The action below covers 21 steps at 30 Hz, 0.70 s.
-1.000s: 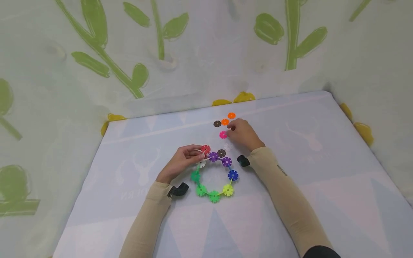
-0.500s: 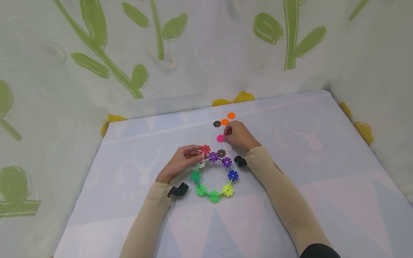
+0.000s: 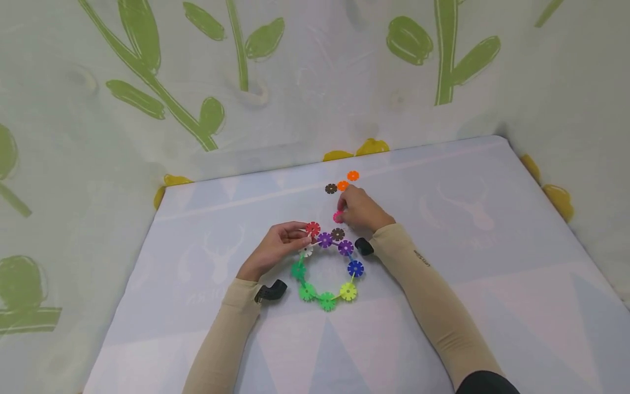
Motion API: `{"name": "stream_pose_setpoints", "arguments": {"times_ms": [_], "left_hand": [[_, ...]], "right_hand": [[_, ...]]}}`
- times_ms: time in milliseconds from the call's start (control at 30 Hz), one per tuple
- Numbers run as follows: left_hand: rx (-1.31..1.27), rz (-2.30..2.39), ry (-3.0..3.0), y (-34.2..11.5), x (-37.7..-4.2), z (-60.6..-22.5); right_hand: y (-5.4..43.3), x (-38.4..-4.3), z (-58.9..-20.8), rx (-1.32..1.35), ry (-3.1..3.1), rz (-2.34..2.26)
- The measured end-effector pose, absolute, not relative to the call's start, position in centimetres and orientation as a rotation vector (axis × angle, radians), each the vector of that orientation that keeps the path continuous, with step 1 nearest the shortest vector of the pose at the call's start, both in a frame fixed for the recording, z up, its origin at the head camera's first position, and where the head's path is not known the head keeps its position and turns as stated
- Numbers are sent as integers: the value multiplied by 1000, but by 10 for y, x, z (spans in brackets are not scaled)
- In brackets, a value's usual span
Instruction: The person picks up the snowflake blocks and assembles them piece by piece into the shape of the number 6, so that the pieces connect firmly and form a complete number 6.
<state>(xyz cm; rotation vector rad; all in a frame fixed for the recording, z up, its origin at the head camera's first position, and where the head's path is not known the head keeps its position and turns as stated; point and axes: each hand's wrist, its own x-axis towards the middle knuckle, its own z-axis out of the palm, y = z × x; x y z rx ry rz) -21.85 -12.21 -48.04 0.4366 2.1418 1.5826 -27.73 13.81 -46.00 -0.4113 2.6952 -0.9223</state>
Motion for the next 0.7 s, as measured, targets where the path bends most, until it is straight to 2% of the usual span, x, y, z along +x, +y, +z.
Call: {"name": "stream_pose_setpoints", "arguments": {"times_ms": [133, 433, 700], "left_hand": [[435, 1593, 2130, -122, -218, -481], [457, 1599, 2120, -122, -218, -482], [477, 1631, 2103, -122, -217, -480]], "right_hand": [[142, -276, -458, -457, 2652, -959], [150, -272, -449, -634, 2460, -1385], [145, -268, -443, -812, 2329, -1474]]}}
